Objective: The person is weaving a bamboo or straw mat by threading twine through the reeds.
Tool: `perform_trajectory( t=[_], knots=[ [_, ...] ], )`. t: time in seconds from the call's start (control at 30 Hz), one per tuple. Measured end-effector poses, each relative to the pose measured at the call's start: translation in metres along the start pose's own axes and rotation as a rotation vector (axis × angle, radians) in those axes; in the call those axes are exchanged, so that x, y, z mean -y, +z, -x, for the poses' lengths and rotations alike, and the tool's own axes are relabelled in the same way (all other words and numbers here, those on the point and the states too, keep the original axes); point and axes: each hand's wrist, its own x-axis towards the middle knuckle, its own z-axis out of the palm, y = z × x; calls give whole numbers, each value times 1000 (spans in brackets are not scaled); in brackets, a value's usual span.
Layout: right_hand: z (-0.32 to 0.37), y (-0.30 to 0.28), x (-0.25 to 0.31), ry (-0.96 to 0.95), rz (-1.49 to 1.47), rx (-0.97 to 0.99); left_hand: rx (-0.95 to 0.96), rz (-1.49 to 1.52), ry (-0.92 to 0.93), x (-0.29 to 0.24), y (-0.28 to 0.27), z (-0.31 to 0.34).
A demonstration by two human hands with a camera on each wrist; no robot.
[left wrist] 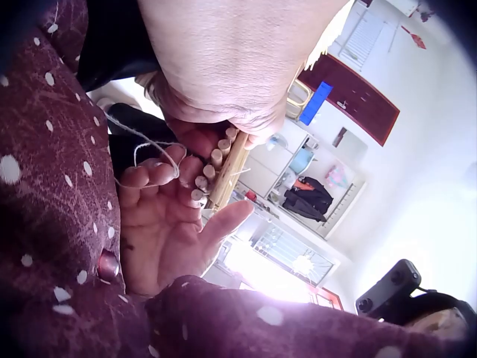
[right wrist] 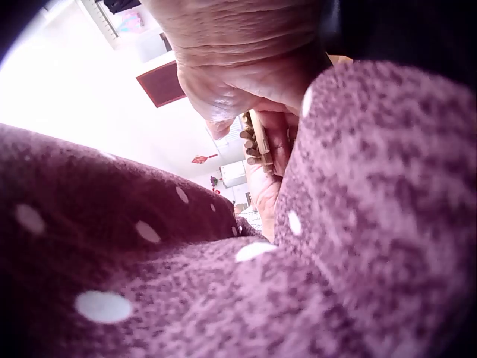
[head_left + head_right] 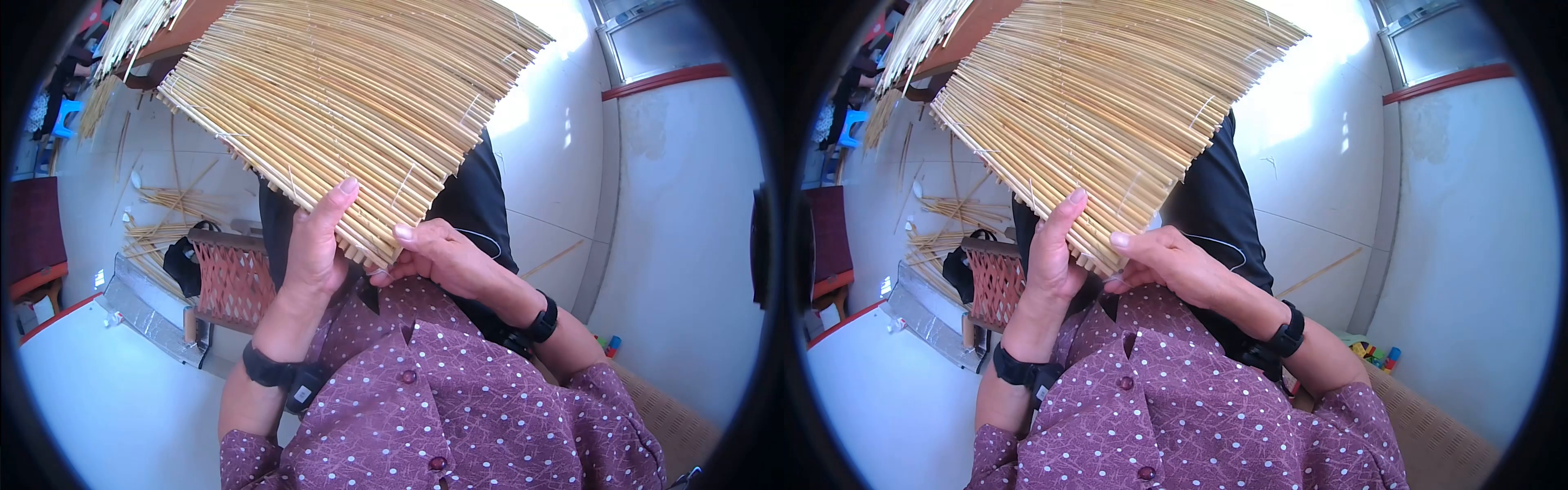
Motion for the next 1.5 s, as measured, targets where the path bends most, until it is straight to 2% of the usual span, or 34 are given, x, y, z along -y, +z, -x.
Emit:
perform_trajectory(
  t=[0.13,0.3,0.57,0.67,0.73,0.77,0.8,0.87,0.9,0.93,1.0,1.03,1.07,1.13,1.2,1.27,1.3,1.37,1.5],
  knots=[
    [-1,8,3,22,-13,-37,0,3,23,4,-2,-2],
    [-3,21,10,32,115,-199,22,-5,34,8,-9,-3],
    [-5,9,-1,18,166,-211,18,-66,32,11,-10,-1],
    [0,10,5,54,163,-224,-52,-66,9,-1,-3,10],
    [3,10,10,71,155,-234,20,-214,-263,-26,-14,26],
    [4,8,12,86,162,-229,-48,-393,-269,-31,-24,31],
    [5,7,14,103,169,-226,-45,-398,-272,-36,-31,37],
    [4,8,9,90,168,-215,-8,-1379,572,-41,-47,49],
    [3,8,10,84,172,-206,75,-1568,845,-48,-43,48],
    [4,9,9,81,169,-207,79,-1570,846,-54,-37,45],
    [6,9,13,100,194,-210,384,-1862,1271,-62,-22,31],
    [7,8,13,99,192,-214,472,-1833,1271,-56,-30,24],
    [8,5,14,96,173,-221,476,-1832,1274,-54,-29,23],
    [10,2,16,94,143,-240,454,-1623,1001,-52,-30,28],
    [13,-3,18,94,142,-227,300,-1356,507,-45,-34,37],
    [15,-6,23,92,141,-223,304,-1620,798,-46,-31,40],
    [11,-2,14,82,144,-214,313,-1624,799,-49,-38,40],
    [13,-2,16,95,147,-216,444,-1866,1195,-55,-32,29],
    [17,-4,25,108,139,-212,530,-1889,1225,-48,-35,6]
  ],
)
